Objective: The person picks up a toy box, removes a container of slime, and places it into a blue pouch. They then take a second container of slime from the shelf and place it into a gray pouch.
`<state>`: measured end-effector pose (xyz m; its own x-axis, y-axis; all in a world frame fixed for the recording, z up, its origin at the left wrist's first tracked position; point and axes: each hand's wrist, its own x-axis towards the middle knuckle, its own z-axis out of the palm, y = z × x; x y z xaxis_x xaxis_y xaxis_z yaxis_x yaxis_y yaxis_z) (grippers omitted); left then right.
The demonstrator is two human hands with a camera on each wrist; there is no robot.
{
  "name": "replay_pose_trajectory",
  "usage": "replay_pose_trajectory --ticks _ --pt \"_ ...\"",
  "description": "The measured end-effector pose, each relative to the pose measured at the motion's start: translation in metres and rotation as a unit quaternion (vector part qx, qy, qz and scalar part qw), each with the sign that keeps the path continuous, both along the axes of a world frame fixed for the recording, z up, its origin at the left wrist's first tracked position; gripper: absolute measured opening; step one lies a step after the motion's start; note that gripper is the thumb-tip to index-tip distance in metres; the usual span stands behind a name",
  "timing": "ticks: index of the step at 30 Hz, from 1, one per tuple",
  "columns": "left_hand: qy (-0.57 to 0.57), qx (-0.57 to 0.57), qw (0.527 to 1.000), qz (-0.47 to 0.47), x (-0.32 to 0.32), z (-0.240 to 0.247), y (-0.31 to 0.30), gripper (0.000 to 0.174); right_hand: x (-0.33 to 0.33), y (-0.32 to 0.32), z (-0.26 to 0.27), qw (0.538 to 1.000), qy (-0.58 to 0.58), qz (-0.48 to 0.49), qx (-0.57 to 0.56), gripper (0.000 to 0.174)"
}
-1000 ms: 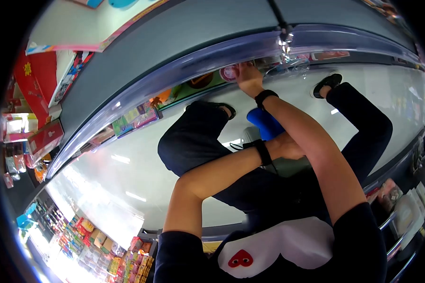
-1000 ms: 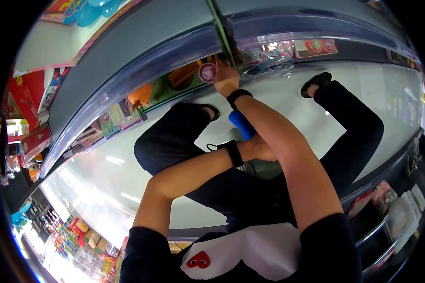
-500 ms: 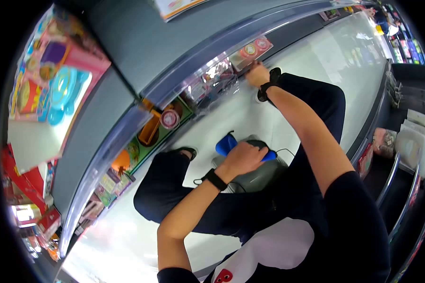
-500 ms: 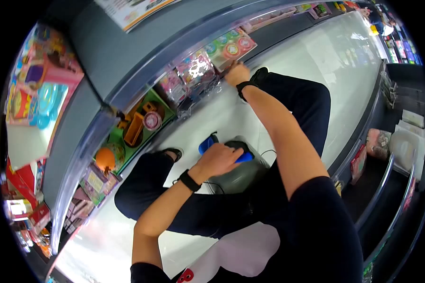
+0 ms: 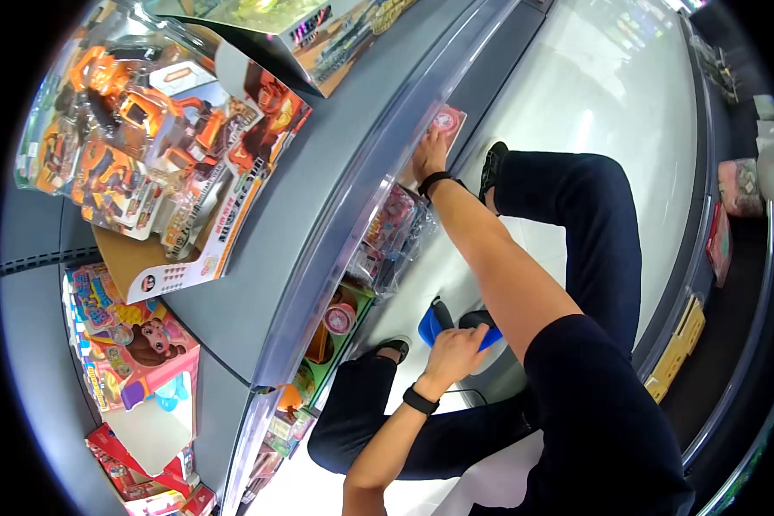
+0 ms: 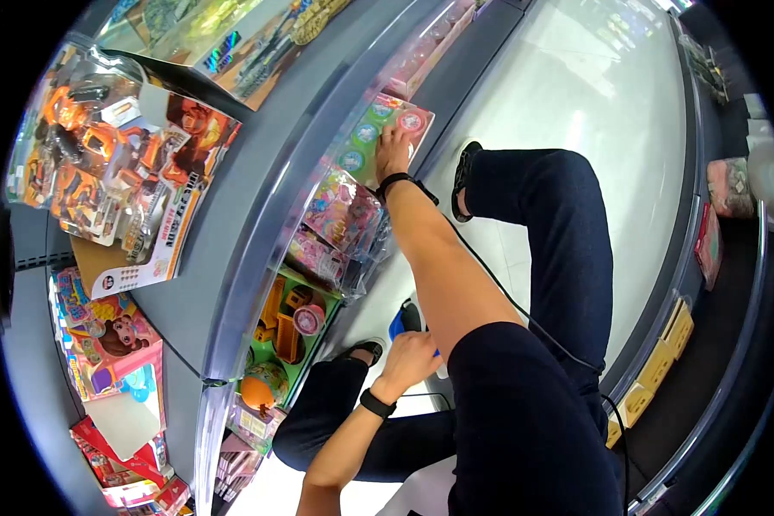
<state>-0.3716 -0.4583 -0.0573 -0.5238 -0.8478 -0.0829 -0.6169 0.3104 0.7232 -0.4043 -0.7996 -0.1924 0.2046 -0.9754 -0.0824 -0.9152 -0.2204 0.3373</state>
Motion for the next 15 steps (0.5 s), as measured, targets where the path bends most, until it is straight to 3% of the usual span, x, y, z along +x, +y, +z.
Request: replay_pose_trajectory --ticks 3,4,6,9,10,14,15 --pt "-0.013 0.036 0.999 0.037 0.005 0.003 -0.006 0.028 -0.021 0.015 0.012 0.992 -0.078 0.053 -0.083 0.031" --pt "-0.023 0.034 0.998 0.045 0.006 0.005 -0.011 0.029 -0.022 0.013 0.005 0.976 -0.183 0.075 -0.095 0.039" --pt "-0.006 0.008 0.997 0.074 0.002 0.01 -0.021 0.031 -0.035 0.022 0.017 0.975 -0.174 0.131 -0.047 0.051" --pt "0.019 -0.016 0.995 0.091 0.006 0.027 -0.036 0.029 -0.053 0.06 0.07 0.911 -0.38 0.157 -0.043 0.06" --pt "0.035 -0.042 0.993 0.107 0.011 0.035 -0.045 0.027 -0.059 0.072 0.072 0.892 -0.424 0.148 -0.056 0.065" --pt "0.036 -0.182 0.973 0.14 0.03 0.072 -0.062 0.031 -0.09 0.135 0.101 0.855 -0.491 -0.064 0.153 0.069" --pt "0.047 -0.217 0.963 0.155 0.028 0.077 -0.062 0.033 -0.098 0.153 0.113 0.829 -0.513 -0.075 0.209 0.069"
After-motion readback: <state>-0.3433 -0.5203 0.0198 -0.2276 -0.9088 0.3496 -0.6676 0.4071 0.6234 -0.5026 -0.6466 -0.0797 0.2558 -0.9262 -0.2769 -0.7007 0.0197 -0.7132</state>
